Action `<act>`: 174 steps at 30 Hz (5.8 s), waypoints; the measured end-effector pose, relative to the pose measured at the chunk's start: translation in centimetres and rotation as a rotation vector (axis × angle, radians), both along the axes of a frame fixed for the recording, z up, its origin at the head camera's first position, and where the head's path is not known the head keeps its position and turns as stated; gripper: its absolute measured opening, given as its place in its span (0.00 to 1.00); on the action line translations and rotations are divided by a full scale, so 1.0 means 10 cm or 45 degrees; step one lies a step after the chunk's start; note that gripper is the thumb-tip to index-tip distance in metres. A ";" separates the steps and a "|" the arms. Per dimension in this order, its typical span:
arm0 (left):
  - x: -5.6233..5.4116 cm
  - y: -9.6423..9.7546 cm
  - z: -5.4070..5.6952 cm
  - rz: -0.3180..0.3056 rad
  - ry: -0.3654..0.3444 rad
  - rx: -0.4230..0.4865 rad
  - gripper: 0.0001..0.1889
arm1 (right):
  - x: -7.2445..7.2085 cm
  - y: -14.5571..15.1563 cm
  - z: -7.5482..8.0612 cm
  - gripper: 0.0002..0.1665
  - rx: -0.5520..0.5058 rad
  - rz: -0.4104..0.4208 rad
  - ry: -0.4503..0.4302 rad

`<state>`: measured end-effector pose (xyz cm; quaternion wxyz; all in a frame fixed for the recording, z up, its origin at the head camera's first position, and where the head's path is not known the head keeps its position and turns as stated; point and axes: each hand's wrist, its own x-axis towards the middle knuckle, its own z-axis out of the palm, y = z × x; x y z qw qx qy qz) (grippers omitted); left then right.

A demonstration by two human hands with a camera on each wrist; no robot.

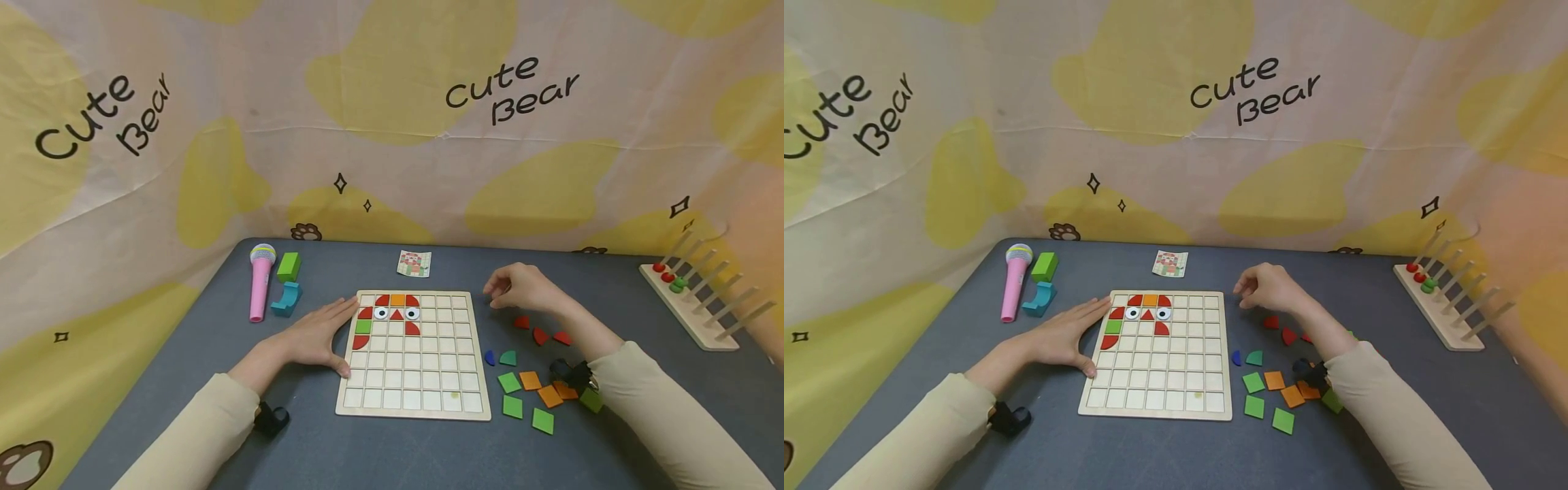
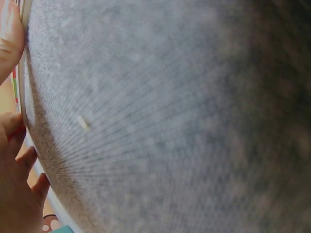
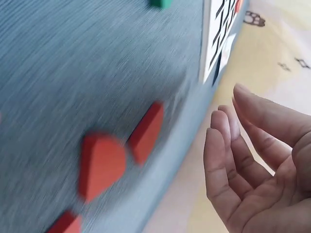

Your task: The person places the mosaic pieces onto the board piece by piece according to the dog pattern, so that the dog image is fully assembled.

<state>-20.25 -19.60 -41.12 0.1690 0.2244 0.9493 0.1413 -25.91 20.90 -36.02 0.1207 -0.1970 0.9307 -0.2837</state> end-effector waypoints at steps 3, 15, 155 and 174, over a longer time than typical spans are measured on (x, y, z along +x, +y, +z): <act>0.00 0.00 0.01 0.000 0.000 0.001 0.67 | 0.00 0.13 0.00 0.10 0.021 0.019 -0.013; 0.02 -0.01 0.02 0.001 0.003 0.008 0.67 | -0.02 0.47 -0.08 0.15 0.052 0.192 -0.134; 0.01 -0.01 0.01 -0.003 0.010 -0.005 0.67 | 0.57 -1.33 -0.28 0.10 -0.124 0.201 -0.026; 0.00 0.00 0.00 -0.010 0.017 -0.011 0.67 | 0.49 -1.26 -0.28 0.11 -0.104 0.357 0.106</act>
